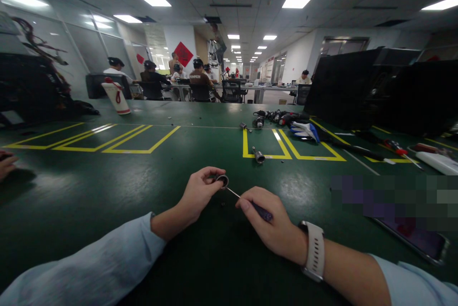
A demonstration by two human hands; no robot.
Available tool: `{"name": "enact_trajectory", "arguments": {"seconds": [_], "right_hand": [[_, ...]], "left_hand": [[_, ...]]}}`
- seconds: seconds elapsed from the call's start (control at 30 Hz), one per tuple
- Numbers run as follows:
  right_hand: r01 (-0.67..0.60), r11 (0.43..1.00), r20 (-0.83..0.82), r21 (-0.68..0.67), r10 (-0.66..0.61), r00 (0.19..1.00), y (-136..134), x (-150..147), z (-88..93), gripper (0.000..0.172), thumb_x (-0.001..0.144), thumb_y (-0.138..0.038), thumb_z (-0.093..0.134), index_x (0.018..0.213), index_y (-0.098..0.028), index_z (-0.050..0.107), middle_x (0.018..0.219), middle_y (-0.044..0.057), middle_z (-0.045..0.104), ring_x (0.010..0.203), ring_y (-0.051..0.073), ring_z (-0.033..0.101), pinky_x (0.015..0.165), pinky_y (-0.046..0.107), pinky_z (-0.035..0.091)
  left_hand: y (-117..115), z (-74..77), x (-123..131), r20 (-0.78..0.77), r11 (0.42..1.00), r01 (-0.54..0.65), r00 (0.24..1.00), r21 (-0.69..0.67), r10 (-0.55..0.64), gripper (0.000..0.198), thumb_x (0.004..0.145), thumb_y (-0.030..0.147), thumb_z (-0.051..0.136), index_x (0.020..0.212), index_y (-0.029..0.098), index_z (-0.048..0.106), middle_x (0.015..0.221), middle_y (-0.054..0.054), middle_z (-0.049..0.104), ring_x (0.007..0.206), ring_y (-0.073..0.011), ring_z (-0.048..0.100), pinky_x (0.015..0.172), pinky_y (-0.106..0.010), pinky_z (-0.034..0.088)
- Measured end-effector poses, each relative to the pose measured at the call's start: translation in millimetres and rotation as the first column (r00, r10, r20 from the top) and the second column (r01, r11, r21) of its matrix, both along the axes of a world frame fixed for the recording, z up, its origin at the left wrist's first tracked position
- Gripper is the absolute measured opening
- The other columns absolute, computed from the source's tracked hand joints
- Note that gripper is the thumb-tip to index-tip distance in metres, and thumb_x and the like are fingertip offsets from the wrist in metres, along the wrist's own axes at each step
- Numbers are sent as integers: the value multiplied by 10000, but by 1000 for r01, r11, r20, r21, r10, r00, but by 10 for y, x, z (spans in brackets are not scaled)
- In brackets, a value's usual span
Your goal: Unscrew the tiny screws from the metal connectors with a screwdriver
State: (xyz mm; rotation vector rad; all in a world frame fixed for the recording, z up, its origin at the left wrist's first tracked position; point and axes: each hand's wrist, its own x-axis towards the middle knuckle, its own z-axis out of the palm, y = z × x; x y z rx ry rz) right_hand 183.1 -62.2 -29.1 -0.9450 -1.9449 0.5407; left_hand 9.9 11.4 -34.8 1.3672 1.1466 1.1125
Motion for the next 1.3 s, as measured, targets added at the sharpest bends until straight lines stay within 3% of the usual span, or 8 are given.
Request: {"name": "enact_trajectory", "arguments": {"seconds": [0.13,0.37,0.57,0.8,0.97,1.1,1.3], "right_hand": [[-36,993,-41,-109,31,999,21,19,-24,304,900,-273,412,693,-163,606,661,9,598,652,119,566,636,246,420],[-41,971,-38,-234,33,999,83,-17,-82,318,894,-308,421,683,-158,606,651,3,591,633,113,557,607,231,410],[-29,957,-17,-287,26,1000,61,11,30,338,885,-286,411,627,-151,582,600,-6,555,585,104,532,574,227,392],[-42,859,-126,-510,-26,992,77,75,90,357,863,-284,404,546,-164,518,464,-29,478,454,98,479,466,218,374],[-88,925,-197,-370,15,980,54,41,22,356,896,-316,395,632,-159,574,600,4,559,590,118,542,569,242,428],[-24,977,-176,-210,-14,984,43,30,8,277,903,-308,409,784,-167,617,749,21,603,710,133,559,658,262,437],[6,987,-104,-161,-23,994,76,-3,-20,208,895,-285,437,887,-173,612,806,24,599,753,137,551,696,268,434]], "left_hand": [[5,30,9,27,998,-60,998,-24,60,288,612,117,644,900,115,628,828,-49,678,772,-165,643,733,-286,511],[9,25,19,40,998,-56,998,-36,58,298,600,101,638,897,122,634,832,-48,681,775,-164,640,743,-290,512],[27,2,-7,46,999,-23,999,-41,25,307,615,96,630,920,129,632,879,-57,678,826,-179,639,794,-319,509],[10,34,1,50,999,-3,999,-38,5,322,614,89,635,934,126,634,911,-69,676,876,-198,631,823,-343,504],[8,46,1,61,999,-20,998,-26,21,297,612,94,632,907,128,638,928,-68,676,876,-192,629,788,-324,516],[1,49,-4,39,1000,-9,999,-18,10,295,631,96,609,922,133,639,911,-64,679,832,-179,632,771,-320,514],[-72,94,34,47,1000,14,999,-25,-13,278,627,108,599,902,121,642,856,-49,682,765,-161,635,748,-303,515]]}}
